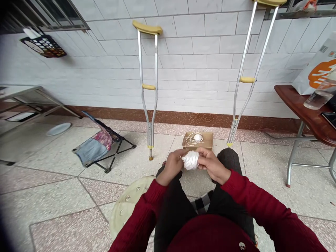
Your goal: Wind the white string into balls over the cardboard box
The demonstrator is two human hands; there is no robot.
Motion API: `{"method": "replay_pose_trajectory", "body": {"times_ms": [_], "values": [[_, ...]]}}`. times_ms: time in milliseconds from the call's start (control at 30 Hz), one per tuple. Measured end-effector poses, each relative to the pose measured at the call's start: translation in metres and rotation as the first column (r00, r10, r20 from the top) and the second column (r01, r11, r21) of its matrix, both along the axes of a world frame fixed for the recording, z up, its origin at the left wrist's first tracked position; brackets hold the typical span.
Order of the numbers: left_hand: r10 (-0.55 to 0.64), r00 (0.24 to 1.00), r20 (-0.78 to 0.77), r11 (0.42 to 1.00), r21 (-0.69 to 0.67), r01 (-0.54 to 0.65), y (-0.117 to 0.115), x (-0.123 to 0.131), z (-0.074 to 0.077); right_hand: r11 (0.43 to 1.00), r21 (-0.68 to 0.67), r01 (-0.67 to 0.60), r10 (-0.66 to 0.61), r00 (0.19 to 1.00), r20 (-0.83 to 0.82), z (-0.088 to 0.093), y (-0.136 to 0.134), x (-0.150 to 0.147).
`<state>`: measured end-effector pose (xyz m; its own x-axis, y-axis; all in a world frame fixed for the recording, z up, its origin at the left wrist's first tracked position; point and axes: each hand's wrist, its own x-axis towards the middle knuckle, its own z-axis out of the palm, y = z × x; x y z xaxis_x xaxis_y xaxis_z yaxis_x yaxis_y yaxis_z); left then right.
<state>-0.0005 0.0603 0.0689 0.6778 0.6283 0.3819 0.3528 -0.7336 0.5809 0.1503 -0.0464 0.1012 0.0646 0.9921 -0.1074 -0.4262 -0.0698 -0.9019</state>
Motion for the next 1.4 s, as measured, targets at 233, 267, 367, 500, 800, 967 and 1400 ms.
{"method": "replay_pose_trajectory", "body": {"times_ms": [233, 267, 367, 500, 800, 967, 1400], "values": [[-0.048, 0.984, -0.172, 0.951, 0.295, 0.098, 0.005, 0.007, 0.029, 0.953, -0.212, 0.215, -0.185, 0.971, 0.152, -0.065, 0.022, 0.004], [-0.048, 0.98, -0.192, 0.952, 0.289, 0.104, -0.002, 0.009, 0.028, 0.937, -0.206, 0.283, -0.255, 0.955, 0.151, -0.07, 0.031, 0.007], [-0.071, 0.981, -0.179, 0.974, 0.202, 0.107, -0.023, 0.01, 0.016, 0.91, -0.146, 0.387, -0.383, 0.922, 0.057, -0.067, 0.052, 0.012], [-0.062, 0.994, -0.092, 0.998, -0.005, 0.061, -0.03, 0.005, -0.003, 0.961, -0.058, 0.271, -0.276, 0.955, -0.108, -0.045, 0.052, 0.004], [-0.001, 0.989, -0.149, 0.995, 0.1, 0.016, -0.025, -0.003, -0.018, 0.997, 0.047, 0.059, -0.056, 0.997, -0.06, -0.027, 0.027, 0.003], [0.035, 0.98, -0.197, 0.997, 0.076, -0.02, -0.025, -0.007, -0.021, 1.0, -0.024, -0.006, 0.005, 0.999, -0.038, -0.03, 0.03, 0.007], [-0.024, 0.997, -0.08, 0.949, -0.316, -0.003, -0.039, -0.013, -0.055, 1.0, -0.015, -0.011, 0.012, 0.998, 0.065, -0.029, 0.025, 0.009]]}}
